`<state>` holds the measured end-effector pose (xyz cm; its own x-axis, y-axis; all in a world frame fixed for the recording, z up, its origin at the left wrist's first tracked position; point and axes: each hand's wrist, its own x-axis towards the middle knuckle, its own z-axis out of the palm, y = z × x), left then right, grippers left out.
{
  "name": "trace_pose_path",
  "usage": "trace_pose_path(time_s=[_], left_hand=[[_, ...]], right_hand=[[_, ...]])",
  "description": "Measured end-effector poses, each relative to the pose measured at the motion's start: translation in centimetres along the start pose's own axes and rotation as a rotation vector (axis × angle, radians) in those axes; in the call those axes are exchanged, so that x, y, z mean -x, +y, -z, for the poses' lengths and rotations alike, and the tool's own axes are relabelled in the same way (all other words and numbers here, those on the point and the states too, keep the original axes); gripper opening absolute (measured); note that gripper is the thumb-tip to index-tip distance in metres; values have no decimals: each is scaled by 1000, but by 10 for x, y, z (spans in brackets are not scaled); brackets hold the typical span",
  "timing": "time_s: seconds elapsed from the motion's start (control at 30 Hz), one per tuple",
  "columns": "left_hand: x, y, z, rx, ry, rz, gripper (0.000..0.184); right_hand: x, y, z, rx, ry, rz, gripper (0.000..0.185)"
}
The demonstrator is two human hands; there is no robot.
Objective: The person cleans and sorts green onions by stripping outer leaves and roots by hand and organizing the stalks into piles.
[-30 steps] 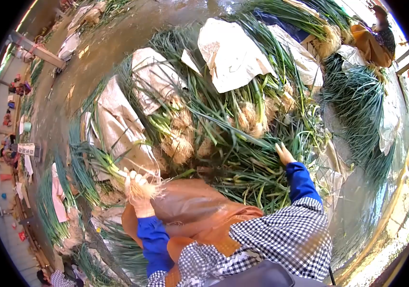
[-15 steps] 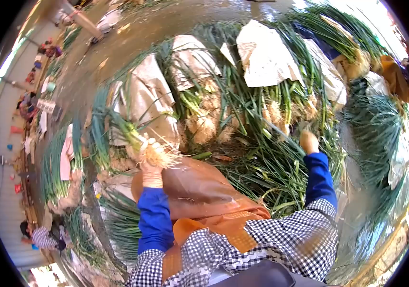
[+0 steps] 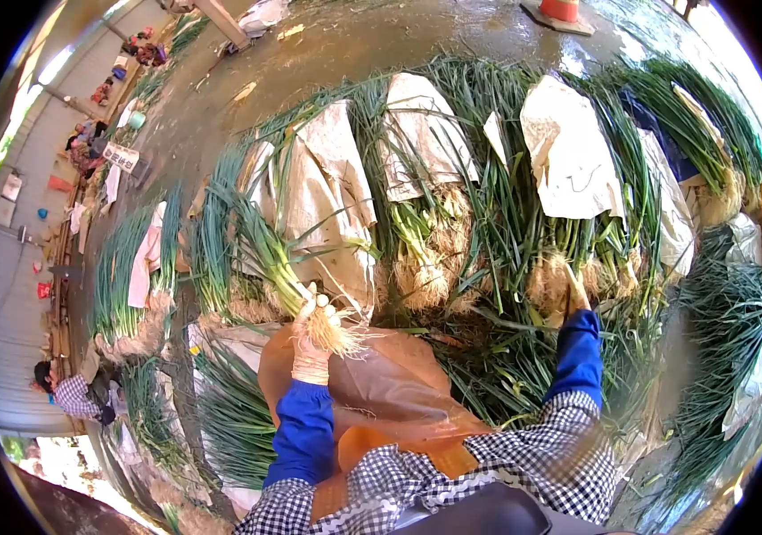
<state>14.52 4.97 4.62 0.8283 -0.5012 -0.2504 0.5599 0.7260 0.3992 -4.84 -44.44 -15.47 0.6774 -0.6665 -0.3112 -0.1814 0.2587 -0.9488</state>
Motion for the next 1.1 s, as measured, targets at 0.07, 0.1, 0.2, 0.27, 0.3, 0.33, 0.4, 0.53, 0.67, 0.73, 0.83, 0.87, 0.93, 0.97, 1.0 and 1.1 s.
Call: trace_pose_path(time_s=[0.07, 0.1, 0.2, 0.27, 0.3, 0.33, 0.4, 0.53, 0.67, 0.73, 0.83, 0.87, 0.93, 0.97, 1.0, 1.1], left_hand=[[-1, -4, -4, -106, 96, -10, 34], [-2, -4, -3, -104, 84, 2, 34], [-6, -4, -2, -82, 47, 25, 34], [-4, -6, -8, -111, 69, 33, 33], [-5, -5, -7, -116, 62, 45, 33], [-5, -5, -2, -94, 30, 50, 32], [-3, -3, -3, -70, -18, 40, 32], [2, -10, -12, -148, 117, -78, 33], [8, -20, -13, -160, 137, -43, 35], [12, -22, -7, -80, 24, -3, 35], [15, -21, 0, -36, 6, -15, 36], [18, -21, 1, -26, -3, -16, 37], [16, -25, 2, 28, -16, -6, 36], [17, -28, 1, 39, -17, -5, 36], [20, -30, -2, 50, -19, -4, 35], [30, -32, -15, 104, -97, 7, 30]], right_hand=[[9, -9, -6, -36, -35, -25, 48], [14, -17, -12, -64, -57, -28, 48], [26, -58, -41, -164, -142, 7, 48], [29, -99, -73, -251, -208, 77, 47], [31, -123, -93, -297, -241, 130, 47], [35, -146, -111, -337, -270, 184, 47], [54, -185, -153, -352, -323, 289, 47], [99, -209, -213, 576, -366, 413, 67], [98, -172, -242, 1124, -423, 291, 86], [112, -200, -224, 970, -576, 209, 80], [114, -198, -172, 925, -3, 725, 17], [121, -216, -165, 1085, 112, 589, 17], [125, -229, -168, 1033, 234, 847, 20], [129, -233, -176, 1032, 116, 695, 22], [119, -221, -186, 1030, 52, 688, 27], [88, -200, -214, 1417, -93, 345, 43]])
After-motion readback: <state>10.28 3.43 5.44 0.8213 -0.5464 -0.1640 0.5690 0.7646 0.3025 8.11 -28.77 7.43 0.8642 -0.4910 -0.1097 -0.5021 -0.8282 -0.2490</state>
